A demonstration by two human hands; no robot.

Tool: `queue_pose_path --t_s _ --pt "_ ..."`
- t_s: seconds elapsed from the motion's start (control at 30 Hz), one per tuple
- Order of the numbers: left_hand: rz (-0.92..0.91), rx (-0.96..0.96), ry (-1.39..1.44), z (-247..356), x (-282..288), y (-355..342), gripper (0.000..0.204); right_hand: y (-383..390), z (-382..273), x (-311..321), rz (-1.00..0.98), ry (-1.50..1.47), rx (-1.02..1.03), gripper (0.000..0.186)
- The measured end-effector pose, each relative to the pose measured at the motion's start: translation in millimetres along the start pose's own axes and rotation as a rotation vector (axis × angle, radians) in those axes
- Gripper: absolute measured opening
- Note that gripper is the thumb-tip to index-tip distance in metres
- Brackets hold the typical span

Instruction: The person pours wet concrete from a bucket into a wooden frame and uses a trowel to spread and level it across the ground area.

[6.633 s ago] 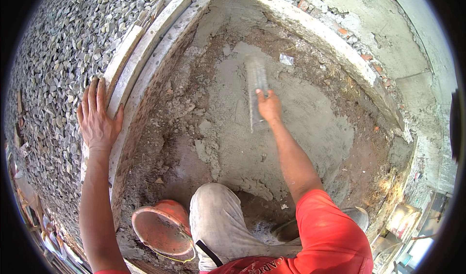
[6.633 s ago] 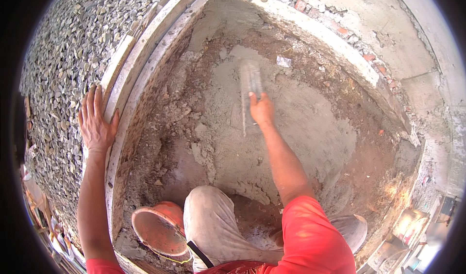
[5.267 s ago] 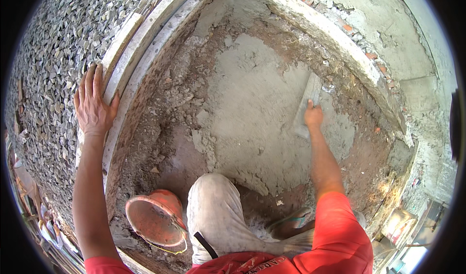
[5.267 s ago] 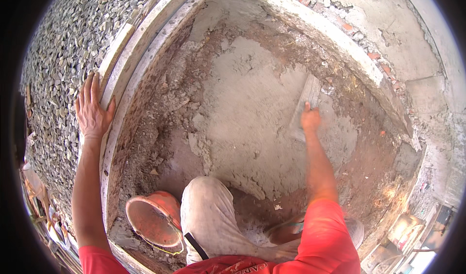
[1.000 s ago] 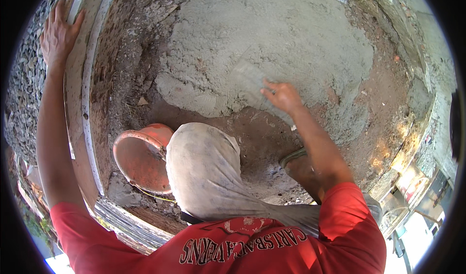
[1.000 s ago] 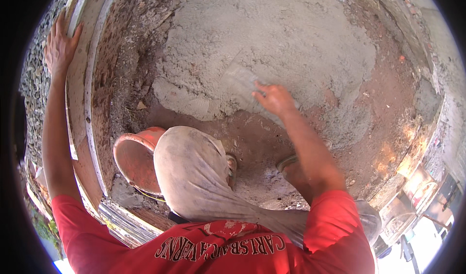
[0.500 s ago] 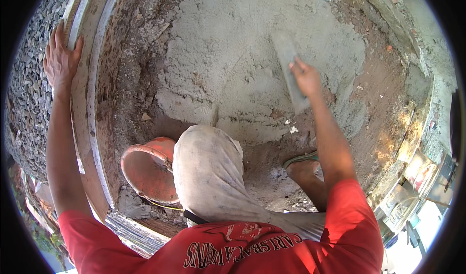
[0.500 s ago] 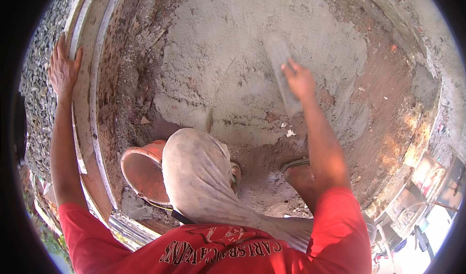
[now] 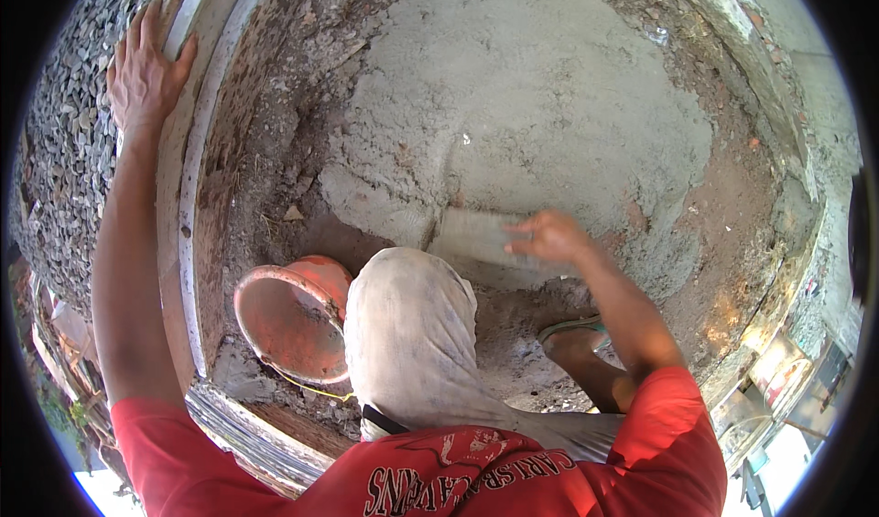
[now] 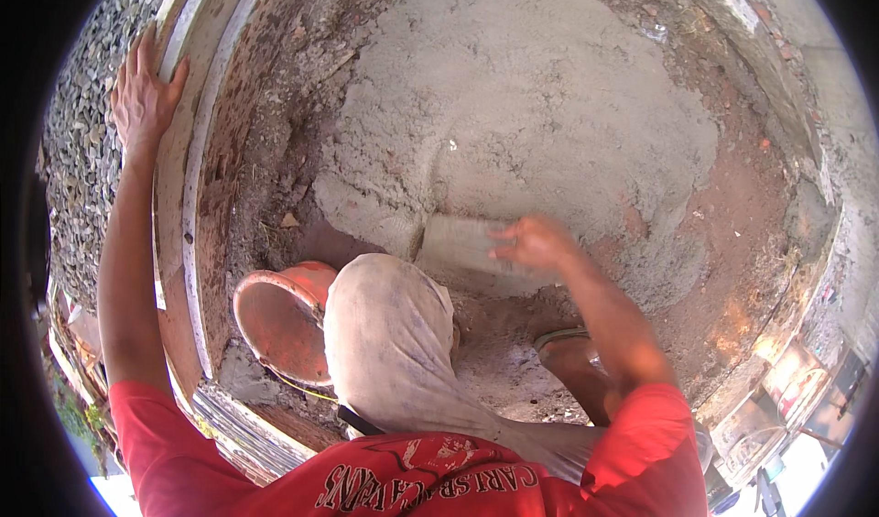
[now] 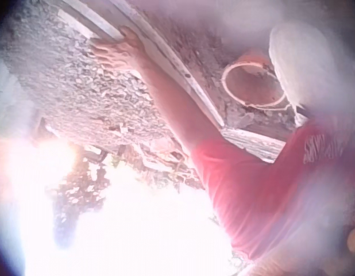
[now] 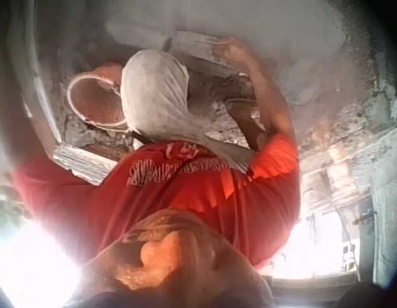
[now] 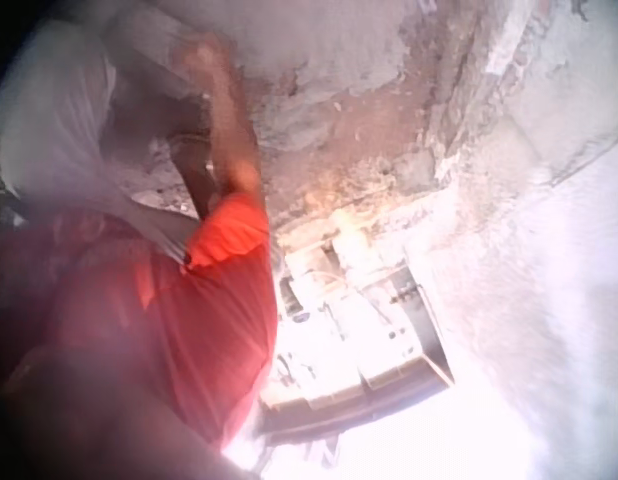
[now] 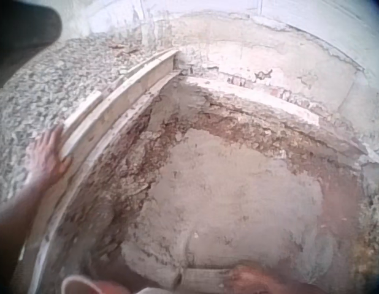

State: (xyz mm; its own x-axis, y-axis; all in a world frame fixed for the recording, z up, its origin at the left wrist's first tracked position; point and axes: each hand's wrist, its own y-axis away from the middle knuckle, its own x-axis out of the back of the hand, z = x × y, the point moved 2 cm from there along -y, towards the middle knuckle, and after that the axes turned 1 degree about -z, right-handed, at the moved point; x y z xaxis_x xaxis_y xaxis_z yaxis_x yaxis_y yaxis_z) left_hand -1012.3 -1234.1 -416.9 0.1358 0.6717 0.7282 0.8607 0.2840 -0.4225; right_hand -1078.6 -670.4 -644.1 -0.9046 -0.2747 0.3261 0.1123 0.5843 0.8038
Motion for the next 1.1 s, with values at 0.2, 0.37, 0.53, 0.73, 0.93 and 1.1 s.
queue_pose_path --t_s 0.2,0.37,0.53,0.73,0.93,1.1 --pt "-0.008 -0.001 -0.014 -4.0 -28.7 -6.1 0.079 -128.3 -25.1 87.0 0.630 0.451 0.317 0.049" --pt "-0.030 -0.027 -0.055 -35.6 -31.4 -0.3 0.079 -47.4 -24.1 -17.3 -0.034 0.535 0.205 0.053" --pt "-0.060 0.006 -0.058 0.0 -15.4 -2.7 0.079 38.8 19.6 -97.7 0.163 0.213 -0.035 0.055" --pt "-0.080 -0.015 -0.119 -12.8 -32.4 -4.2 0.077 39.1 -28.3 -217.0 0.607 -0.068 -0.054 0.063" --pt "-0.067 -0.028 -0.114 -7.1 -22.5 -8.6 0.077 -9.7 4.5 -208.5 0.815 0.116 -0.080 0.074" --pt "-0.103 -0.046 -0.068 -16.0 -30.6 -9.5 0.079 36.1 120.7 -116.7 1.149 0.207 -0.440 0.047"
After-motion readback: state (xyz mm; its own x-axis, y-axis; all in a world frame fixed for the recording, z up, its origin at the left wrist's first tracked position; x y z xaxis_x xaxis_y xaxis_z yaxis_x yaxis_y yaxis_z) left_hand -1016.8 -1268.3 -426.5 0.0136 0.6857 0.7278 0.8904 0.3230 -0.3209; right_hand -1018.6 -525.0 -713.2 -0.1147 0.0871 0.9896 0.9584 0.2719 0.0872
